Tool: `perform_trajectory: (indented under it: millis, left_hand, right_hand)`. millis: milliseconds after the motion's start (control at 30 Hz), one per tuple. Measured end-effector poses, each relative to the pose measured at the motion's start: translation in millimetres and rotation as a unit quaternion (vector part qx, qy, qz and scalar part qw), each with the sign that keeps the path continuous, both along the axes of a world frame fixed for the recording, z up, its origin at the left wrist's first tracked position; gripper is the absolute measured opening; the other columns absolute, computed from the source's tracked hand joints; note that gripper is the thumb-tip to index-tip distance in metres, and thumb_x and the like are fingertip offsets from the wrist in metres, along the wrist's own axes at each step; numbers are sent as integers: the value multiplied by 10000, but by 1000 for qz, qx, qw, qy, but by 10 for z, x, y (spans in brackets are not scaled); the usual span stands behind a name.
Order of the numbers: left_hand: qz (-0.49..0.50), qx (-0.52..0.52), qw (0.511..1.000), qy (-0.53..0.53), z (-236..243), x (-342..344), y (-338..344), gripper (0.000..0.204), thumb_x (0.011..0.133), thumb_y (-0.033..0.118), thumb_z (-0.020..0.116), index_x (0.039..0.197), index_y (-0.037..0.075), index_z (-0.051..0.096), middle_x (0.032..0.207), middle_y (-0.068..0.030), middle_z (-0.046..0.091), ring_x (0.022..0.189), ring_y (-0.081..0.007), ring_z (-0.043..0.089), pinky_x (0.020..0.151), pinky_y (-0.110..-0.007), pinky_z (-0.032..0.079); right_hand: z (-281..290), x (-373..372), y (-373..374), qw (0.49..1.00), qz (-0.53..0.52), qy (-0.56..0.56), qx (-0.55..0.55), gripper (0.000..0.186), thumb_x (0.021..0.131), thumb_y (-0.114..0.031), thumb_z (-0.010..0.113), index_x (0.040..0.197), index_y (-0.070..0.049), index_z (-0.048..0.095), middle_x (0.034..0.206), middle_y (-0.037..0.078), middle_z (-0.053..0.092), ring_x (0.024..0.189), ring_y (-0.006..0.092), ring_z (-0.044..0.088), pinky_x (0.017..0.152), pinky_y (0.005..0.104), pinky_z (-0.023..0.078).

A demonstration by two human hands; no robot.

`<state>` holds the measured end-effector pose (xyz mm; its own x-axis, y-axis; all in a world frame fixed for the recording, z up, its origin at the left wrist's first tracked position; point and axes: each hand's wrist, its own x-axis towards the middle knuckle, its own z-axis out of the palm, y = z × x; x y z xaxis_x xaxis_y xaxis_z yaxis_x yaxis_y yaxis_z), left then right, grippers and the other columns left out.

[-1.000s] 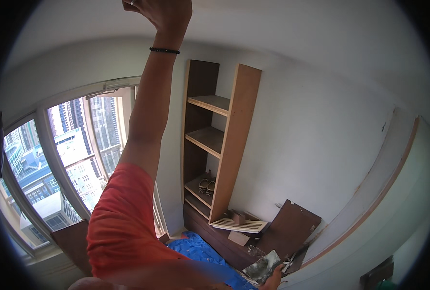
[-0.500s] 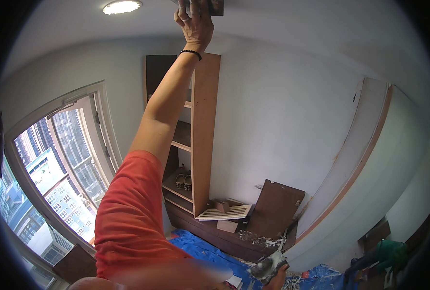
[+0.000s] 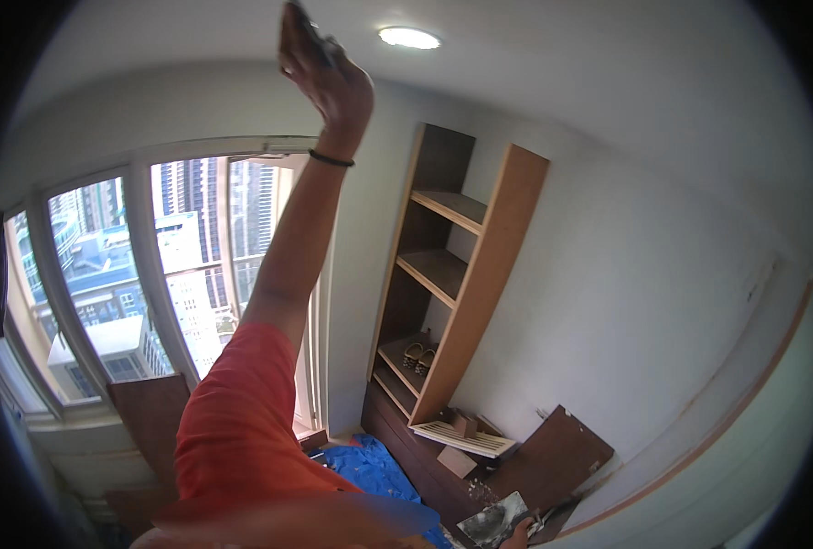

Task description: The person uses a putty knife to scoop joint compound from a hawk and applies it to the ceiling and wall surfaces. The person repeatedly reloads the putty knife and smooths the compound into seams and corners while another person works in the background.

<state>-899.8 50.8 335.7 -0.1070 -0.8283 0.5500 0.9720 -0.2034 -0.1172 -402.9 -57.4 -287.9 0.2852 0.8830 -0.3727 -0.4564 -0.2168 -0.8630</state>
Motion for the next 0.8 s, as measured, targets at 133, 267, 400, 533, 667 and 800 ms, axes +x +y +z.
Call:
perform_trajectory:
  millis: [133, 267, 400, 533, 667, 800]
  left_hand:
    - [53, 108, 991, -67, 433, -818, -1379, 533, 1117, 272, 326, 1561, -22, 320, 1525, -273, 402, 1389, -438, 407, 1154, -538, 323]
    - [184, 165, 966, -75, 677, -1263, -2498, 510, 1102, 196, 370, 1557, -28, 324, 1525, -279, 401, 1365, -433, 442, 1130, -547, 365]
    - [209, 172, 954, -130, 826, -1508, -2807, 503, 1088, 156, 402, 1551, -31, 337, 1524, -264, 415, 1348, -420, 463, 1134, -523, 375]
    - [206, 148, 960, -116, 811, -1339, -2614, 507, 1090, 176, 385, 1554, -22, 338, 1530, -241, 415, 1338, -409, 467, 1123, -537, 373]
    - [192, 134, 961, -148, 869, -1041, -2015, 535, 1071, 178, 407, 1570, 6, 318, 1536, -223, 395, 1329, -401, 454, 1084, -578, 369]
    - [176, 121, 968, -133, 900, -501, -1371, 567, 1036, 150, 437, 1575, 30, 308, 1543, -208, 369, 1345, -411, 410, 1055, -621, 356]
  right_hand:
    - [208, -66, 336, 998, 64, -23, 13, 543, 994, -668, 502, 1152, -151, 566, 890, -36, 486, 701, 109, 456, 581, 293, 380]
    - [300, -247, 542, 992, 122, -24, 21, 577, 992, -668, 506, 1214, -138, 551, 970, -21, 511, 773, 121, 489, 636, 302, 415]
    - [286, -211, 499, 992, 125, -18, 16, 616, 989, -669, 510, 1276, -124, 536, 1050, -6, 535, 845, 134, 522, 691, 312, 450]
    - [227, -162, 400, 994, 113, -2, 10, 660, 987, -669, 514, 1339, -111, 521, 1130, 8, 560, 917, 146, 555, 746, 321, 485]
    - [116, -15, 239, 996, 88, 17, 4, 708, 985, -669, 518, 1401, -97, 506, 1210, 23, 584, 989, 158, 588, 801, 331, 520]
    - [-70, 138, 161, 997, 72, 34, 3, 760, 985, -660, 528, 1477, -84, 465, 1328, 41, 579, 1103, 183, 601, 895, 346, 540]
